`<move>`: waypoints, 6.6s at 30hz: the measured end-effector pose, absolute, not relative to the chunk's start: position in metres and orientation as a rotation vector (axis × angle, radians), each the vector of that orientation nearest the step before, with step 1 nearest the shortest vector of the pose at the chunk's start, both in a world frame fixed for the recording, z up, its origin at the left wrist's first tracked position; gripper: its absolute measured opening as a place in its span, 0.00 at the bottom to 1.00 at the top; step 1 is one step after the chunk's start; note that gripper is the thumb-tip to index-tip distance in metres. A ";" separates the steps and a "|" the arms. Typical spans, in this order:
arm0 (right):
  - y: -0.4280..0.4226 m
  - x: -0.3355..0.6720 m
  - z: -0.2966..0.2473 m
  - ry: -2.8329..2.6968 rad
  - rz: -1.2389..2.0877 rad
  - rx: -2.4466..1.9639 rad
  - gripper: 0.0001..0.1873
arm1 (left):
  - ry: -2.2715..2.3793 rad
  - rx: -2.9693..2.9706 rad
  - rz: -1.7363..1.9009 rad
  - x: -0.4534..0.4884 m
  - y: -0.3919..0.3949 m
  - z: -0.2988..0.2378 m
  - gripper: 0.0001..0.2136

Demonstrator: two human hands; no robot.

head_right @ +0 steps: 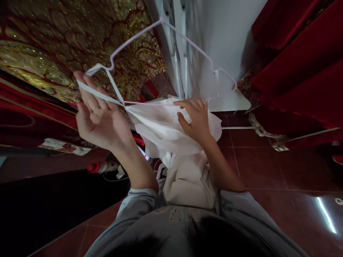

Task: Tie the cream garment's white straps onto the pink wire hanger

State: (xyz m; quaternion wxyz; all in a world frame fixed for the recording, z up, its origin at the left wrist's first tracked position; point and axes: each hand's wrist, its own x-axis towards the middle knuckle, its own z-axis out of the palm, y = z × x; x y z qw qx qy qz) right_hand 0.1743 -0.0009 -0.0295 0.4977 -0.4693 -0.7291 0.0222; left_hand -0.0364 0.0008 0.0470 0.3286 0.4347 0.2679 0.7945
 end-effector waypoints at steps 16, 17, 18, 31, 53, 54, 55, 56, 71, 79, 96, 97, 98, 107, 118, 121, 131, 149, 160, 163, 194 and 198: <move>0.004 0.195 -0.034 -1.781 0.007 -1.122 0.12 | 0.959 1.088 1.969 -0.067 0.034 -0.003 0.10; 0.003 0.193 -0.034 -1.786 0.007 -1.121 0.13 | 0.917 1.041 1.846 -0.055 0.029 -0.001 0.10; 0.002 0.191 -0.034 -1.794 0.008 -1.120 0.14 | 0.878 1.036 1.759 -0.043 0.024 0.002 0.12; -0.022 0.253 -0.062 -1.191 0.158 -1.534 0.27 | 0.695 0.880 1.800 -0.005 0.013 0.022 0.08; -0.002 0.237 -0.072 -1.223 0.863 -1.390 0.07 | 0.469 0.928 1.729 0.004 0.009 0.000 0.10; -0.010 0.237 -0.071 -1.220 0.849 -1.391 0.07 | 0.462 0.930 1.730 0.005 0.009 -0.001 0.10; -0.017 0.238 -0.069 -1.221 0.843 -1.395 0.07 | 0.471 0.934 1.734 0.005 0.009 -0.001 0.10; -0.024 0.238 -0.067 -1.228 0.838 -1.405 0.06 | 0.492 0.943 1.742 0.005 0.010 -0.001 0.10; -0.047 0.283 -0.048 -1.312 1.227 -1.471 0.16 | 0.683 0.965 1.773 -0.006 0.015 0.010 0.11; -0.046 0.269 -0.033 -1.478 0.678 -1.657 0.21 | 0.664 1.001 1.750 -0.006 0.014 0.010 0.12; -0.027 0.270 -0.047 -1.452 0.614 -1.537 0.18 | 0.629 0.975 1.761 -0.008 0.015 0.009 0.09; -0.027 0.271 -0.048 -1.408 0.606 -1.527 0.17 | 0.632 0.986 1.761 -0.008 0.015 0.009 0.09; -0.025 0.272 -0.049 -1.360 0.599 -1.519 0.14 | 0.631 0.995 1.762 -0.008 0.015 0.009 0.10; -0.016 0.278 -0.062 -1.479 0.785 -1.695 0.14 | 0.674 1.019 1.771 -0.007 0.015 0.009 0.13; -0.016 0.261 -0.035 -1.411 0.695 -1.341 0.11 | 0.607 1.010 1.762 -0.010 0.015 0.009 0.11; -0.016 0.250 -0.024 -1.424 0.691 -1.207 0.07 | 0.604 0.985 1.764 -0.009 0.014 0.010 0.08; -0.026 0.238 -0.005 -1.288 0.667 -0.837 0.10 | 0.589 0.993 1.817 -0.013 0.020 0.009 0.05; 0.031 0.286 -0.036 -0.920 -0.188 -0.586 0.20 | 0.536 0.972 1.790 -0.009 0.015 0.011 0.03; 0.002 0.227 -0.007 -1.864 0.070 -0.932 0.18 | 0.927 1.133 1.957 -0.028 0.009 -0.005 0.12; -0.001 0.228 -0.011 -1.847 0.084 -0.878 0.17 | 1.167 1.302 2.233 -0.055 0.014 -0.012 0.16; -0.003 0.225 0.004 -1.760 0.060 -0.897 0.11 | 0.787 0.946 1.819 -0.039 0.023 0.002 0.19; 0.004 0.253 0.004 -1.496 -0.001 -0.811 0.04 | 0.855 0.941 1.907 -0.028 0.022 0.003 0.22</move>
